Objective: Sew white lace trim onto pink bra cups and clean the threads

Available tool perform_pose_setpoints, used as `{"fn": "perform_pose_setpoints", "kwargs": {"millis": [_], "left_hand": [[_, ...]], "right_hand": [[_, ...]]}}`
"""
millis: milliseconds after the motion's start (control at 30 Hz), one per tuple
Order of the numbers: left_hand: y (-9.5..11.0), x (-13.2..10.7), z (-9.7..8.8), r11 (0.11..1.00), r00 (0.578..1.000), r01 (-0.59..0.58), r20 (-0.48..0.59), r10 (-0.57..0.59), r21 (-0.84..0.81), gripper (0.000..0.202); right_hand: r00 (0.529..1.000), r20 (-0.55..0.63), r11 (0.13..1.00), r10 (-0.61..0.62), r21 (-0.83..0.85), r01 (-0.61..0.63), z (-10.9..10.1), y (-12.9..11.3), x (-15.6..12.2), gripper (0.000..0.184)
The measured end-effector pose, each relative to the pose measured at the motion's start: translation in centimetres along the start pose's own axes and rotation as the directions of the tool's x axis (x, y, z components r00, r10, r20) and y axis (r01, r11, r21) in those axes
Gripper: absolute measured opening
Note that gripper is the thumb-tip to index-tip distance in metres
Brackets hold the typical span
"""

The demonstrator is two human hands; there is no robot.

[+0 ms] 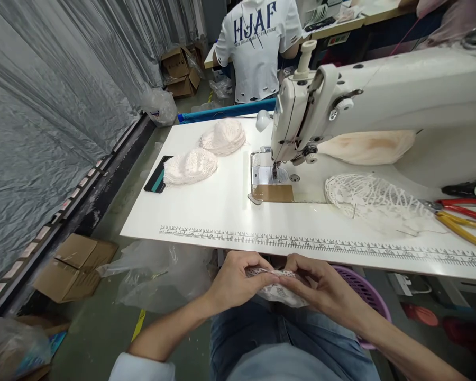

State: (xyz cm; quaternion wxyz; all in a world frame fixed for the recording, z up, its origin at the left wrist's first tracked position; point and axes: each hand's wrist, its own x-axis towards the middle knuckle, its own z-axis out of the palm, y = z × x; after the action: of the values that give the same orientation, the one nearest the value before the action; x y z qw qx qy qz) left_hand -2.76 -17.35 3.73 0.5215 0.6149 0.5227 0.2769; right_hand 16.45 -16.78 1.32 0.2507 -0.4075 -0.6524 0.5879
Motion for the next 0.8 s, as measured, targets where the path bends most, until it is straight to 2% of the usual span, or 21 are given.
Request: {"fn": "perform_pose_setpoints", "kwargs": {"millis": [67,133,233,300,333,400,467,533,567,600,700,733,800], "left_hand": [[1.8,0.6,-1.7,0.994,0.998,-0.064,-0.011,0.066,0.085,0.017],[3.9,2.4,-3.9,0.967,0.989,-0.146,0.016,0.146,0.209,0.015],[6.0,7.6,-6.9,0.919,0.975,-0.211,0.136,0.175,0.333,0.014],[6.3,12.2,-8.0,0.915,0.973,-0.154,0.220,0.074,0.372,0.017],[6.1,14.5,-8.2,0.908,0.973,-0.112,0.230,0.017,0.405,0.017],[5.5,18.5,-8.1,0.892,0.968,-0.117,0.250,0.005,0.436,0.016],[4.7,21.0,-7.5,0.889,0.961,-0.129,0.277,0.003,0.439,0.015],[4.2,22.1,-7.0,0.896,0.952,-0.127,0.306,-0.011,0.426,0.015],[4.1,22.3,-6.8,0.899,0.949,-0.119,0.315,-0.022,0.421,0.015],[4.1,22.4,-6.6,0.901,0.946,-0.107,0.322,-0.037,0.420,0.015],[4.3,22.5,-6.3,0.898,0.942,-0.079,0.327,-0.075,0.433,0.015],[4.2,22.6,-6.1,0.897,0.942,-0.078,0.327,-0.077,0.436,0.014],[4.0,22.9,-5.9,0.903,0.943,-0.086,0.327,-0.063,0.420,0.011]], "right_hand": [[0.997,-0.050,0.998,-0.060,-0.035,0.059,0.0,-1.2,0.8,0.031],[0.980,-0.127,0.983,-0.151,-0.123,0.136,-0.4,-2.5,2.5,0.033],[0.943,-0.241,0.926,-0.229,-0.352,0.135,-2.2,-3.5,6.4,0.035],[0.931,-0.287,0.860,-0.227,-0.508,0.053,-4.1,-3.3,9.0,0.036],[0.928,-0.300,0.825,-0.222,-0.565,0.014,-5.1,-2.9,10.1,0.036],[0.927,-0.308,0.771,-0.215,-0.637,-0.033,-7.2,-1.8,11.4,0.033],[0.926,-0.311,0.738,-0.212,-0.672,-0.056,-9.0,-0.7,11.7,0.028],[0.925,-0.266,0.683,-0.271,-0.731,-0.010,-10.4,-0.1,11.3,0.025],[0.917,-0.214,0.633,-0.338,-0.772,0.054,-10.9,0.1,11.1,0.026],[0.897,-0.142,0.565,-0.418,-0.814,0.135,-11.3,0.2,11.0,0.027],[0.786,0.089,0.328,-0.612,-0.876,0.354,-12.2,0.5,11.2,0.028],[0.758,0.140,0.272,-0.637,-0.879,0.391,-12.4,0.7,11.4,0.028],[0.734,0.197,0.212,-0.650,-0.880,0.425,-12.5,1.2,11.8,0.030]]}}
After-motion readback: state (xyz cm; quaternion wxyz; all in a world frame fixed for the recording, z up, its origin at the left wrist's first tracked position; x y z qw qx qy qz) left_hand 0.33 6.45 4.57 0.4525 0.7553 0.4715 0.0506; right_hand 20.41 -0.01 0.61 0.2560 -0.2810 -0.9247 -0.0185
